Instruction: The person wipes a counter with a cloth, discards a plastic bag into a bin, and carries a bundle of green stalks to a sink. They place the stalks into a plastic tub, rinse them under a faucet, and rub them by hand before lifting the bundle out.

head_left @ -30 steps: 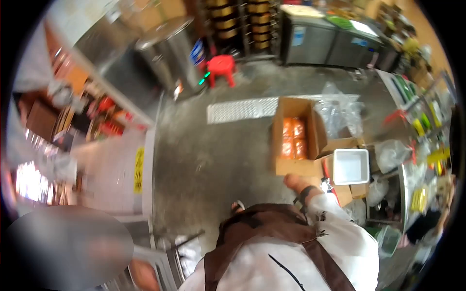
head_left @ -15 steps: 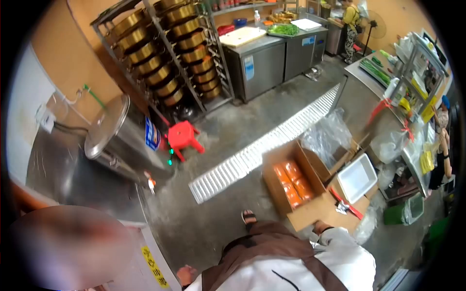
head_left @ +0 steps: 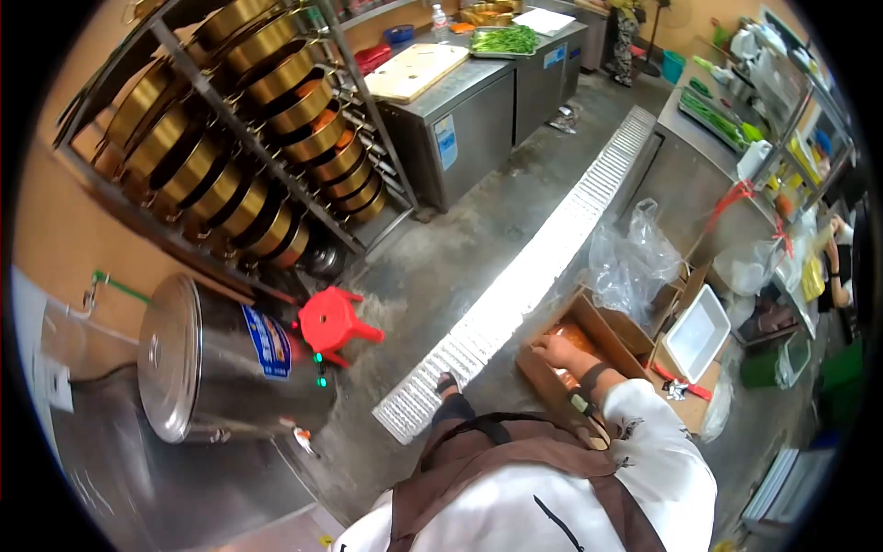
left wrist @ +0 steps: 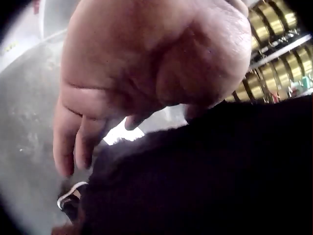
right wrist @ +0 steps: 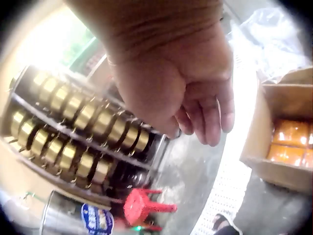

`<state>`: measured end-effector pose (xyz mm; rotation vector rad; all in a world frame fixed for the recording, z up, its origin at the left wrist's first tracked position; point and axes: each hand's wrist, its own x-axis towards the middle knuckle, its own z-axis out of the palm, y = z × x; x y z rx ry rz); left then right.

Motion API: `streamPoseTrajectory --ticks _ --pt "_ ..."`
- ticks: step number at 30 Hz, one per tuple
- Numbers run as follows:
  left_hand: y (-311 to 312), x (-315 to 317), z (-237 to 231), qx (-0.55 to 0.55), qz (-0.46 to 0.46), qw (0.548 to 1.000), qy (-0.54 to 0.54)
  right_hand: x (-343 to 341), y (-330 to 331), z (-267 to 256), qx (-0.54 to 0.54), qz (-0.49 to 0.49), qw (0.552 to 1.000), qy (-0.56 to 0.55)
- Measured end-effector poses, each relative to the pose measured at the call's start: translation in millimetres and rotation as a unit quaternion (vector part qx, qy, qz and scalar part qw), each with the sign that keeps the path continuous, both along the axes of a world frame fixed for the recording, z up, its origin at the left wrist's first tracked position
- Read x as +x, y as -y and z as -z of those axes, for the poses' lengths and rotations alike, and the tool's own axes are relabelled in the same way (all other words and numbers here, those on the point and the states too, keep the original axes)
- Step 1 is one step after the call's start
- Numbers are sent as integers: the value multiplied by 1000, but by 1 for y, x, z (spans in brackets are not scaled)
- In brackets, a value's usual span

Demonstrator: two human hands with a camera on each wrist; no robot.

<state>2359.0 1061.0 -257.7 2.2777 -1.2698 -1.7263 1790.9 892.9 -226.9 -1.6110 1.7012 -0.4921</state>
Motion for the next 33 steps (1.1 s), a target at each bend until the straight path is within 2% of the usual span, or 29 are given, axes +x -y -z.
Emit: streamPoseTrajectory --ticks 2,4,6,8,10,11,12,15,16,18,19,20,21,22,23,24,25,27,28,29,30,32,33 --pt "71 -1 -24 12 32 999 -3 -14 6 0 59 92 991 -77" --pt "139 -7 -48 22 66 998 -7 -31 -5 33 137 185 960 -158" --pt "209 -16 -69 27 107 994 -11 -50 -29 83 195 161 952 -174" --pt "273 -30 -87 28 148 988 -17 -43 -33 60 243 155 948 -137" --pt "333 -49 -99 35 184 982 -22 -57 -60 144 271 49 934 -229" --pt "363 -65 -109 39 212 976 -23 -51 -58 140 284 112 930 -206" --pt "394 -81 -113 44 233 971 -25 -46 -55 136 293 129 927 -195" --pt "480 -141 -117 66 295 953 -24 -38 -23 111 326 -58 914 -234" --pt "507 -166 -118 74 314 946 -24 -44 -7 114 330 -37 915 -228" --pt "561 -221 -120 89 344 934 -27 -63 25 120 442 1 894 -79" --pt "583 -250 -122 96 356 929 -26 -64 47 94 400 329 855 13" --pt "605 -282 -126 100 367 924 -29 -88 55 158 348 218 909 -75" --pt "622 -308 -129 108 375 920 -26 -111 60 226 278 115 936 -181" --pt "638 -336 -134 114 384 916 -22 -139 112 123 323 297 895 -80" --pt "655 -363 -140 119 390 913 -22 -175 132 149 183 243 947 -101" --pt "672 -386 -145 122 398 909 -20 -209 157 200 177 206 950 -156" --pt "689 -410 -150 126 403 906 -20 -238 208 98 219 357 907 -49" --pt "721 -457 -159 122 419 900 -15 -295 267 60 161 362 916 -65" --pt "735 -482 -171 125 428 895 -16 -316 297 2 163 374 911 -55" --pt "751 -505 -183 98 451 887 7 -339 317 -17 105 310 937 -122" --pt "766 -529 -193 68 472 878 28 -359 336 -24 106 317 934 -124" --pt "795 -579 -208 48 489 870 35 -397 371 -28 92 448 887 62" --pt "812 -606 -216 27 537 842 43 -413 382 -25 64 444 892 53"
